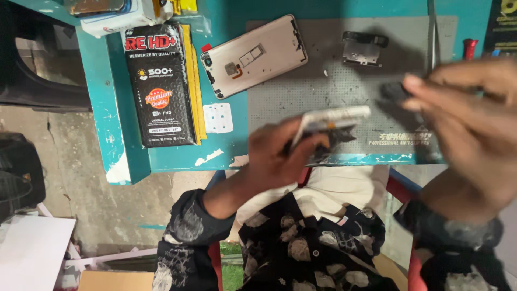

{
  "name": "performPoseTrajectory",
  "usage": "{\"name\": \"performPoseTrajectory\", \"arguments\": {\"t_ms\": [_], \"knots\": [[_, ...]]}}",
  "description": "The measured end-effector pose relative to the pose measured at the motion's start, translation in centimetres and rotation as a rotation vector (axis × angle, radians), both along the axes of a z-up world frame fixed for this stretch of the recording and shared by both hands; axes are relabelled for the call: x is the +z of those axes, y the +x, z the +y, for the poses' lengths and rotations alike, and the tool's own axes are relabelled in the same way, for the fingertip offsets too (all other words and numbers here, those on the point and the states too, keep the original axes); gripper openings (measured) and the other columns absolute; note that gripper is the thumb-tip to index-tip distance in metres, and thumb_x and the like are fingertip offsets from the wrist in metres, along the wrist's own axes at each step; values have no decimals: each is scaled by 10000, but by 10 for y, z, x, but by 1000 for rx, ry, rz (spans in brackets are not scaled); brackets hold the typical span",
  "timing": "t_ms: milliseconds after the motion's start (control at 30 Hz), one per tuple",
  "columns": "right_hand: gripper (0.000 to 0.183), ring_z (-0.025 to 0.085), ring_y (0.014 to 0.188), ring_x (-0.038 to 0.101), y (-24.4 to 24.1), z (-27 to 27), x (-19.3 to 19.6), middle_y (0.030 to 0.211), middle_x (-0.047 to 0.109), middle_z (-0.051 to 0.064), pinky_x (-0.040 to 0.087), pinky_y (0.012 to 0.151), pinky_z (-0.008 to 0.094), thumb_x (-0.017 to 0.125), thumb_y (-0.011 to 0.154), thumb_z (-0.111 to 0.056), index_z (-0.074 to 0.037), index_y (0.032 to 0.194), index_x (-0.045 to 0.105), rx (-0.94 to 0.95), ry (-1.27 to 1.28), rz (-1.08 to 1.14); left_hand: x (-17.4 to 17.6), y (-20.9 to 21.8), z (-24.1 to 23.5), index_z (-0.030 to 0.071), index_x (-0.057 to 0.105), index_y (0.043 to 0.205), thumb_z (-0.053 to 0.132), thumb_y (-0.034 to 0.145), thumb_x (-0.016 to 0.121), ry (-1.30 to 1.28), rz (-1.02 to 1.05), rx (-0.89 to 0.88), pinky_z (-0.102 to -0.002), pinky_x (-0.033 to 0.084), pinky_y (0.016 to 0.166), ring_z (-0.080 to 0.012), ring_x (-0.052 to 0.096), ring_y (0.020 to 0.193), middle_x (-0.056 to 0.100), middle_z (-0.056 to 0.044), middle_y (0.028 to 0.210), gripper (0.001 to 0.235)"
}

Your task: The person disassembles a smartphone, removes the battery and internal components, and uses a screwdriver and tweezers to manipulate connectors and screws. The person then reassembles the device by reconnecting cables and securing parts.

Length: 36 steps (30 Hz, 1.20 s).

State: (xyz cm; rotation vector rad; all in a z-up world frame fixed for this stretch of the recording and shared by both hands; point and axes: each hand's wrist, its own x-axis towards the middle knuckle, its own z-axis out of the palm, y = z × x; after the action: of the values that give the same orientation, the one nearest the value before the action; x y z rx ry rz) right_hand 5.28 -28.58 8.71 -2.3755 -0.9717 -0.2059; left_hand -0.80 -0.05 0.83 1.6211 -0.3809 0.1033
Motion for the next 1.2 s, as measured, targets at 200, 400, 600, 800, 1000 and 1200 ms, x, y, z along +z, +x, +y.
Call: {"name": "performPoseTrajectory", "arguments": {"t_ms": [200,400,600,800,1000,1200], "knots": [[378,168,835,730,-54,18,12,1057,652,200,621,709,238,580,1060,118,11,1410,487,8,431,79,37,-8,3,14,592,1329,87,1107,614,122,-533,-8,-279,652,721,-258,805,1028,724,-171,1258,234],[251,194,693,692,-86,63,41,992,662,236,537,543,219,711,1003,145,66,1235,660,-241,443,-48,53,10,-3,-55,584,1297,16,1051,627,306,-756,138,-332,629,763,-314,772,1077,678,-217,1291,259],[238,146,672,660,-92,83,28,997,657,184,475,520,217,720,961,192,75,1167,708,-336,473,-125,46,8,-3,-79,554,1320,-27,1002,633,436,-854,160,-349,578,744,-315,761,991,684,-229,1293,332],[366,157,740,691,-88,97,28,1049,669,150,540,581,228,716,933,230,14,1228,741,-280,372,-230,37,13,-3,-61,563,1257,-67,943,614,456,-869,171,-351,566,712,-304,772,962,690,-242,1283,318],[376,161,726,619,-80,93,31,1003,675,179,465,539,258,762,871,207,23,1198,741,-306,303,-238,35,12,-4,-87,572,1286,-94,919,646,397,-808,137,-344,574,719,-302,769,994,690,-259,1257,374],[383,150,862,709,-77,91,26,1094,670,157,540,667,233,712,956,227,4,1267,715,-264,358,-176,31,12,-6,-91,593,1268,-72,949,671,345,-750,127,-370,615,778,-326,774,1001,693,-259,1204,329]]}}
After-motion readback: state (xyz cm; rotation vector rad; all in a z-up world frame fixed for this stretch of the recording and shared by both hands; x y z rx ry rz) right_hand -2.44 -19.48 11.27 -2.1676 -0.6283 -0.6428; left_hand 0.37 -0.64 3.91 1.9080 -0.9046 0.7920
